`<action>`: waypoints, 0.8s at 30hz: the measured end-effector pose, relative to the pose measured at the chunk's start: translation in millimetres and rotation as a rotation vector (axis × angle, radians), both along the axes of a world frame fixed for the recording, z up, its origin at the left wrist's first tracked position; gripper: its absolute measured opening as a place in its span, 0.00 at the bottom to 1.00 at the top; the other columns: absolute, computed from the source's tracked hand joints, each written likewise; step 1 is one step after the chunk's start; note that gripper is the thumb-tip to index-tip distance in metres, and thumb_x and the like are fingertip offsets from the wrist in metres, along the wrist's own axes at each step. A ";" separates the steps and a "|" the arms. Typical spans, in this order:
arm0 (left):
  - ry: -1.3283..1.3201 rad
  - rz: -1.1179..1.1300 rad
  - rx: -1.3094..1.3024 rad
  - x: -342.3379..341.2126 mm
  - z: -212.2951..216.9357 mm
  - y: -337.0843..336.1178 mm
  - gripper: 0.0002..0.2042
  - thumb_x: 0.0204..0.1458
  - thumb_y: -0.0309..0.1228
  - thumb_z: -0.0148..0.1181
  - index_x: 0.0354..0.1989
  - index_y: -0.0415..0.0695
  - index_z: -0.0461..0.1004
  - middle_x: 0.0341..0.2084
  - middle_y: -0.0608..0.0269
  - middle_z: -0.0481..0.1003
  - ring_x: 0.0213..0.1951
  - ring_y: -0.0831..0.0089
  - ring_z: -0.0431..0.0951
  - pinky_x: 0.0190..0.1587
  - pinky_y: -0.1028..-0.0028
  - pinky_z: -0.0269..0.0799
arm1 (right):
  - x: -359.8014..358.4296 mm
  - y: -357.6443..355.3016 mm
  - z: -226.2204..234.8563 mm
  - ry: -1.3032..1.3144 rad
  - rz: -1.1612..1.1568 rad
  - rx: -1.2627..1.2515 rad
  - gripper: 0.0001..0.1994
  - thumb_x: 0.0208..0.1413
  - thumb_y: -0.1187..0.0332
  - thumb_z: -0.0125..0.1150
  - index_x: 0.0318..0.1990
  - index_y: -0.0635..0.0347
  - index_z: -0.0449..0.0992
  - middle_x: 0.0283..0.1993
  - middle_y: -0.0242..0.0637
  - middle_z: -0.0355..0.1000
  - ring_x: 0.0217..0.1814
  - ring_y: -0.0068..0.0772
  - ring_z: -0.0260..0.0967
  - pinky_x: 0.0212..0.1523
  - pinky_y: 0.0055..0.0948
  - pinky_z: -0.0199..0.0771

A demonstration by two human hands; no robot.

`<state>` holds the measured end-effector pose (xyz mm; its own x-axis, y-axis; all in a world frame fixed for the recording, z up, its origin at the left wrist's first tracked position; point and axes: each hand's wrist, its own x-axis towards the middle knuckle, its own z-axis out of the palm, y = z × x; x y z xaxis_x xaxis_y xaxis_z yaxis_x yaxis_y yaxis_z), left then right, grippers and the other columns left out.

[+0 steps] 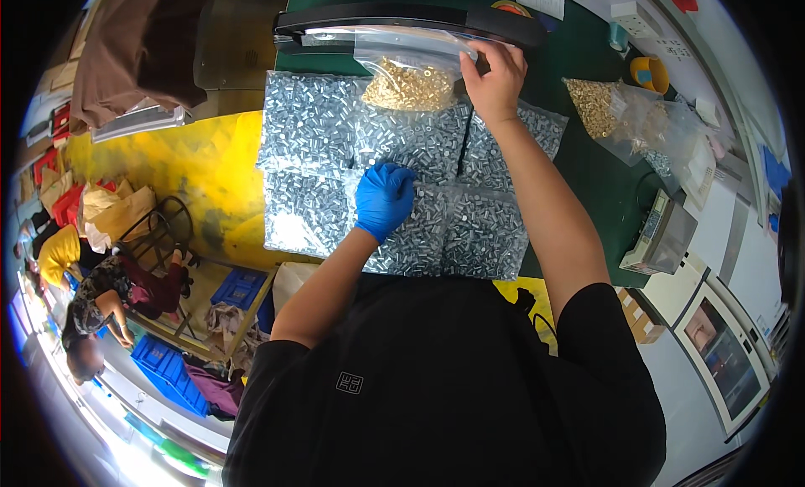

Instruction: Applying labels to plastic bags and sealing them using a benchtop heat sealing machine.

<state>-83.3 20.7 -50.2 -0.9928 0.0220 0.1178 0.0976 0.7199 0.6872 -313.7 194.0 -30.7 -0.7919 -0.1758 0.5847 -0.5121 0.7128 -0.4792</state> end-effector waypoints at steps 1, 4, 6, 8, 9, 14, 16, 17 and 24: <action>0.014 0.005 -0.004 0.1 -0.3 -0.2 0.09 0.46 0.22 0.64 0.35 0.49 0.76 0.31 0.61 0.76 0.37 0.57 0.76 0.40 0.61 0.72 | 0.3 -3.4 2.6 -0.025 -0.055 0.004 0.06 0.47 0.66 0.71 0.33 0.49 0.81 0.37 0.24 0.79 0.48 0.37 0.70 0.55 0.38 0.64; -0.019 -0.001 -0.014 0.6 -0.5 0.1 0.08 0.46 0.22 0.64 0.35 0.49 0.76 0.32 0.62 0.76 0.37 0.58 0.76 0.40 0.61 0.72 | -3.7 -3.9 -0.1 -0.077 -0.089 0.110 0.06 0.46 0.64 0.72 0.32 0.47 0.81 0.34 0.23 0.77 0.47 0.36 0.69 0.54 0.38 0.63; -0.006 -0.002 -0.011 0.5 -1.4 -0.2 0.08 0.46 0.22 0.64 0.34 0.49 0.76 0.32 0.62 0.76 0.37 0.58 0.76 0.40 0.61 0.72 | -4.1 -4.1 -2.0 -0.049 -0.085 0.134 0.06 0.45 0.64 0.73 0.31 0.47 0.81 0.33 0.23 0.76 0.47 0.36 0.69 0.54 0.38 0.63; 0.006 -0.001 -0.007 0.5 -1.2 -0.3 0.08 0.46 0.22 0.64 0.34 0.49 0.76 0.32 0.62 0.76 0.37 0.58 0.76 0.40 0.62 0.71 | -2.9 -3.5 -2.0 -0.021 -0.079 0.158 0.06 0.44 0.64 0.73 0.30 0.46 0.81 0.32 0.23 0.75 0.47 0.35 0.69 0.54 0.38 0.63; 0.004 0.002 -0.002 0.9 -0.5 -0.3 0.08 0.46 0.22 0.63 0.34 0.49 0.76 0.31 0.62 0.76 0.37 0.58 0.76 0.40 0.61 0.71 | 0.4 -1.8 -1.0 0.049 0.015 0.138 0.06 0.43 0.65 0.74 0.29 0.47 0.81 0.32 0.23 0.75 0.47 0.35 0.69 0.53 0.38 0.63; -0.014 0.006 0.002 1.5 -0.7 -1.0 0.08 0.46 0.22 0.63 0.34 0.49 0.76 0.31 0.61 0.76 0.37 0.58 0.76 0.40 0.61 0.71 | 23.1 7.4 10.9 0.125 0.250 0.110 0.09 0.40 0.70 0.75 0.30 0.50 0.82 0.33 0.26 0.73 0.45 0.37 0.69 0.49 0.38 0.67; -0.043 0.004 0.001 2.4 -0.2 -1.3 0.08 0.46 0.22 0.63 0.33 0.49 0.76 0.31 0.62 0.75 0.37 0.58 0.76 0.41 0.61 0.71 | 27.9 10.5 11.4 0.125 0.251 0.089 0.09 0.39 0.71 0.75 0.31 0.50 0.82 0.33 0.27 0.73 0.45 0.37 0.69 0.48 0.37 0.67; -0.042 0.003 0.000 1.6 0.0 -1.0 0.08 0.46 0.22 0.63 0.33 0.49 0.76 0.31 0.62 0.75 0.37 0.58 0.76 0.41 0.61 0.71 | 29.8 13.5 12.0 0.125 0.246 0.071 0.10 0.39 0.71 0.75 0.31 0.51 0.82 0.34 0.27 0.73 0.45 0.37 0.69 0.47 0.36 0.68; -0.249 0.225 0.362 -29.3 1.0 -10.8 0.08 0.52 0.27 0.65 0.40 0.44 0.78 0.31 0.64 0.78 0.35 0.69 0.77 0.38 0.70 0.73 | 60.4 26.6 -21.1 -0.410 -0.087 -0.385 0.14 0.51 0.70 0.72 0.46 0.59 0.79 0.39 0.33 0.77 0.50 0.32 0.71 0.50 0.33 0.73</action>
